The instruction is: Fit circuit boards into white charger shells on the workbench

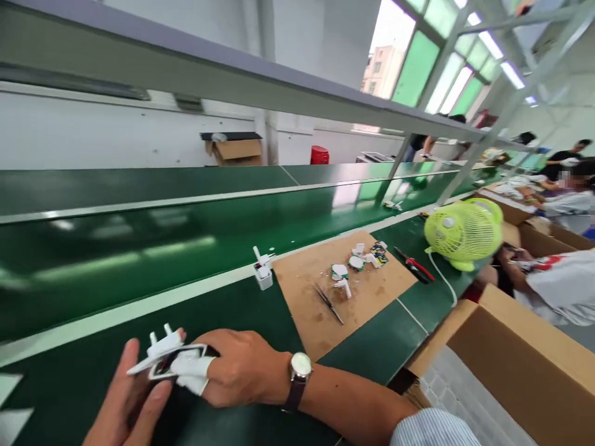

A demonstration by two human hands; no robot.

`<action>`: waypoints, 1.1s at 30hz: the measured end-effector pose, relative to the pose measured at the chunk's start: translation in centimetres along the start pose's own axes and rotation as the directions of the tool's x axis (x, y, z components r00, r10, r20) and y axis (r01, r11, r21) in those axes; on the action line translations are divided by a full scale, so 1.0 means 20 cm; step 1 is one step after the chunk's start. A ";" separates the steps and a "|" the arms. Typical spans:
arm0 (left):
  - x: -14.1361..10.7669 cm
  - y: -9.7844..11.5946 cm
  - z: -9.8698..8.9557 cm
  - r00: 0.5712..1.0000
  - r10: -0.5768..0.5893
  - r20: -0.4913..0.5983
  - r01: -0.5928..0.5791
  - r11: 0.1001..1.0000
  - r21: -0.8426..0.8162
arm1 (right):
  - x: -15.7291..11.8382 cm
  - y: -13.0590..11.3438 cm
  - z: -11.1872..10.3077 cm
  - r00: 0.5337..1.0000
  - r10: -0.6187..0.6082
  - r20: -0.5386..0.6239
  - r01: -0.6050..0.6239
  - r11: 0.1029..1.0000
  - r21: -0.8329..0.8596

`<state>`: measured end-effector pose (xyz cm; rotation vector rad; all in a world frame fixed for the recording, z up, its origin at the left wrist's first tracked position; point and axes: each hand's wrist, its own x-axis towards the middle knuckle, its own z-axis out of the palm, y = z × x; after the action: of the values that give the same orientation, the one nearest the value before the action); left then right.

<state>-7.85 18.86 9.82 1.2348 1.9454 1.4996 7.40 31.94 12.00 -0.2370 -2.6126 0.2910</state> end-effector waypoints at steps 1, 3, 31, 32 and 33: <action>0.00 0.01 0.00 0.999 0.023 0.022 -0.021 0.998 -0.055 | 0.00 0.00 -0.01 1.000 -0.013 -0.003 0.013 0.999 0.033; 0.02 0.03 -0.01 0.997 0.077 0.014 -0.076 0.996 -0.051 | -0.01 0.01 -0.03 0.999 -0.047 0.028 0.044 0.995 0.090; 0.04 0.07 -0.03 0.994 0.025 -0.109 -0.033 0.997 -0.068 | 0.01 0.02 0.01 0.989 0.128 -0.078 -0.070 0.854 0.515; 0.04 0.07 -0.02 0.991 0.075 -0.110 -0.084 0.993 -0.079 | 0.01 0.02 0.01 0.976 0.211 -0.056 -0.132 0.775 0.618; 0.04 0.07 -0.02 0.985 0.138 -0.102 -0.146 0.987 -0.073 | 0.02 0.01 0.01 0.952 0.306 0.000 -0.208 0.647 0.734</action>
<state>-7.98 19.31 11.42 1.3121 1.8705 1.7214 6.98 32.24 12.07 -0.3263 -2.1142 1.3403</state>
